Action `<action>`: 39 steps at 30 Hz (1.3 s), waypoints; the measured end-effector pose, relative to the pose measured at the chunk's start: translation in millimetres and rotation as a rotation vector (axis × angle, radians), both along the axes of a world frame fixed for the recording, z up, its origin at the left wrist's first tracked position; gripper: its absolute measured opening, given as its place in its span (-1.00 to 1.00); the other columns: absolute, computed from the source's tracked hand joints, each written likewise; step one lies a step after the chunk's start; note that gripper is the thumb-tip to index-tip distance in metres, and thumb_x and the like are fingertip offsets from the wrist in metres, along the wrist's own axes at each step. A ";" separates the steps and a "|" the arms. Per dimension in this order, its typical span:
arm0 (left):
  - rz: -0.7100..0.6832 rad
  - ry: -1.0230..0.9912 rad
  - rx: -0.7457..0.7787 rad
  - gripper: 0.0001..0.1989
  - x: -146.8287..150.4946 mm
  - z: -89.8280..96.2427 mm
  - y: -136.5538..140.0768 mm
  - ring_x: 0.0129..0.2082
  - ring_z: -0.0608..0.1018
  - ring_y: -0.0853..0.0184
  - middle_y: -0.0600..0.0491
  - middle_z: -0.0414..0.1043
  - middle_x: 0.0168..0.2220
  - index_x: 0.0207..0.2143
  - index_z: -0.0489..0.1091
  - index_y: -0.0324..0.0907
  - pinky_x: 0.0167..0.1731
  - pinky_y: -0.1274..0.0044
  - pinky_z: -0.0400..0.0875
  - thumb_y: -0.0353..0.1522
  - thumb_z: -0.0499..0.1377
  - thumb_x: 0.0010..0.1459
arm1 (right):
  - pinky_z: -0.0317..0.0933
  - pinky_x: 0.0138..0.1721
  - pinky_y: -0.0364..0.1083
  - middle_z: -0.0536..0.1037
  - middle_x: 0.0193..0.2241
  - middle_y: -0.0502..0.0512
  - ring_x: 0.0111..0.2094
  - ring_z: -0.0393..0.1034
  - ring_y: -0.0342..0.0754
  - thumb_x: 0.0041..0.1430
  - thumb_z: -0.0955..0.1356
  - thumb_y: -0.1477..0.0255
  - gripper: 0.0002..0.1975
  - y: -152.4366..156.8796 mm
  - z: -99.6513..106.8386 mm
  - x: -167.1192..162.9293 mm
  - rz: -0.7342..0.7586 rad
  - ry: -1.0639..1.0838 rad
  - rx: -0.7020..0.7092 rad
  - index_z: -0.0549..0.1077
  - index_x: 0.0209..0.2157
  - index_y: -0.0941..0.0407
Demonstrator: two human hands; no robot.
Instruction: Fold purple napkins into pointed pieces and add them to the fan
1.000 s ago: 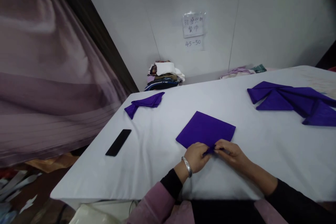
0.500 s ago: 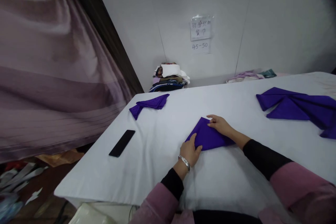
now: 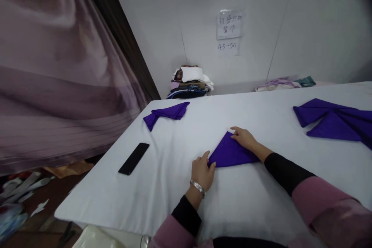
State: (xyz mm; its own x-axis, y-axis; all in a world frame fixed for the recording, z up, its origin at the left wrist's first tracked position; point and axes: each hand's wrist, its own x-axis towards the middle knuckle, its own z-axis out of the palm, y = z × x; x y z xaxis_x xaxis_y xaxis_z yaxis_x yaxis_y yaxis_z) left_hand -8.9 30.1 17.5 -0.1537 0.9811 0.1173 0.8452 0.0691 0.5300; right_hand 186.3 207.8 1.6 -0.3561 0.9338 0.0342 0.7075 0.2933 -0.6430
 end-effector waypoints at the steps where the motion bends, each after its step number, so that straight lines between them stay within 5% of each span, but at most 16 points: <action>1: 0.006 -0.004 0.002 -0.55 -1.0 0.4 -0.4 -0.24 0.43 0.23 0.02 0.45 -0.34 0.06 0.23 -0.18 -0.14 0.34 0.23 -0.31 0.07 0.08 | 0.16 -0.37 -0.13 0.52 -0.40 0.01 -0.36 0.38 -0.07 0.05 0.30 0.46 -0.61 0.3 0.3 -0.3 0.006 -0.011 0.006 0.34 -0.02 0.10; 30: 0.112 -0.381 0.079 -0.58 -22.1 -17.9 -19.3 -0.24 0.44 0.35 0.09 0.44 -0.27 -0.07 0.31 -0.11 -0.13 0.39 0.34 -0.54 0.11 -0.03 | 0.14 -0.36 -0.12 0.47 -0.44 0.03 -0.41 0.34 -0.06 0.07 0.30 0.43 -0.56 17.7 -0.9 4.8 0.211 -0.129 0.078 0.29 0.03 0.12; 39: 0.132 -0.202 0.144 -0.74 -23.8 -12.9 -22.5 -0.15 0.38 0.27 0.07 0.40 -0.25 -0.30 0.42 -0.12 -0.07 0.34 0.25 -0.51 0.21 -0.11 | 0.18 -0.34 -0.10 0.47 -0.43 0.01 -0.41 0.35 -0.06 0.06 0.30 0.36 -0.58 20.9 -7.9 10.3 0.227 -0.043 0.078 0.33 0.00 0.09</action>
State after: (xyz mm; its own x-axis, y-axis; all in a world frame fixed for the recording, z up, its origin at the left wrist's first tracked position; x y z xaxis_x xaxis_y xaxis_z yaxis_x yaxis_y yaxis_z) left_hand -32.7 7.6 4.6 -0.3139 0.9265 0.2076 0.7097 0.0837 0.6995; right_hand 196.6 228.7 -6.3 -0.5593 0.8248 0.0828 0.6441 0.4953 -0.5830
